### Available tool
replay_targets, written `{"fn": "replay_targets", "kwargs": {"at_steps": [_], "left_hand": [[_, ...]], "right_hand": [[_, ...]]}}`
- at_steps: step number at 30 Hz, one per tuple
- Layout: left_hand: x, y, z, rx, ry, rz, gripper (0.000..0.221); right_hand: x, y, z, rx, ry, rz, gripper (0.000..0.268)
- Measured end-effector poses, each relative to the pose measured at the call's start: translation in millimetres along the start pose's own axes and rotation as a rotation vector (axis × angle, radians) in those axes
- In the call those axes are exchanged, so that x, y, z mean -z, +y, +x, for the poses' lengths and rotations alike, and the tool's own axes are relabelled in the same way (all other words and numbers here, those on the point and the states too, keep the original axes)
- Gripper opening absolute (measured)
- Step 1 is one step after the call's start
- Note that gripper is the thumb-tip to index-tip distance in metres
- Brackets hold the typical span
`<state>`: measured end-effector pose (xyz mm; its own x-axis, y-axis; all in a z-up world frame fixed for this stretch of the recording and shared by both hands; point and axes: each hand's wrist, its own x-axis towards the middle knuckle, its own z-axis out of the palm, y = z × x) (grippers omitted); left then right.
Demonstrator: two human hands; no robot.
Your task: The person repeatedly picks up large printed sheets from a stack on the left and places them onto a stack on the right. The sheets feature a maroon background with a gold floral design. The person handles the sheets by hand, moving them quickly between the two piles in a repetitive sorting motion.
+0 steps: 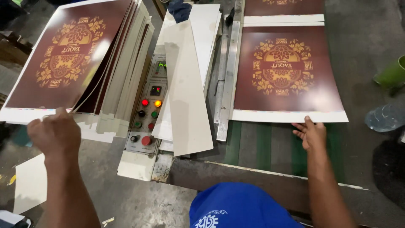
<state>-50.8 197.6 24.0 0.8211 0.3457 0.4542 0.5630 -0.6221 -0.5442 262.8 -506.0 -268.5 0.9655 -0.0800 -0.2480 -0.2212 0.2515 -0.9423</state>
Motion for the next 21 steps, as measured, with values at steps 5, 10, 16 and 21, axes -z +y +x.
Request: {"fn": "replay_targets", "kwargs": {"at_steps": [5,10,16,21], "left_hand": [[76.0,4.1,-1.2,0.062,0.194,-0.156,0.030],[76.5,61.4,-22.6,-0.003,0.291,-0.541,0.009],[180.0,236.3,-47.2,-0.356,0.514,-1.141,0.013],[227.9,317.1,-71.7,-0.544,0.423,-1.298,0.011]], "right_hand": [[-8.3,1.2,-23.3,-0.167,-0.016,-0.007,0.054],[-51.6,23.3,-84.3,-0.188,-0.179,-0.097,0.054],[-155.3,-3.5,-163.2,-0.051,-0.681,-0.342,0.049],[-159.4,55.2,-174.2,0.323,-1.163,-0.319,0.047]]}}
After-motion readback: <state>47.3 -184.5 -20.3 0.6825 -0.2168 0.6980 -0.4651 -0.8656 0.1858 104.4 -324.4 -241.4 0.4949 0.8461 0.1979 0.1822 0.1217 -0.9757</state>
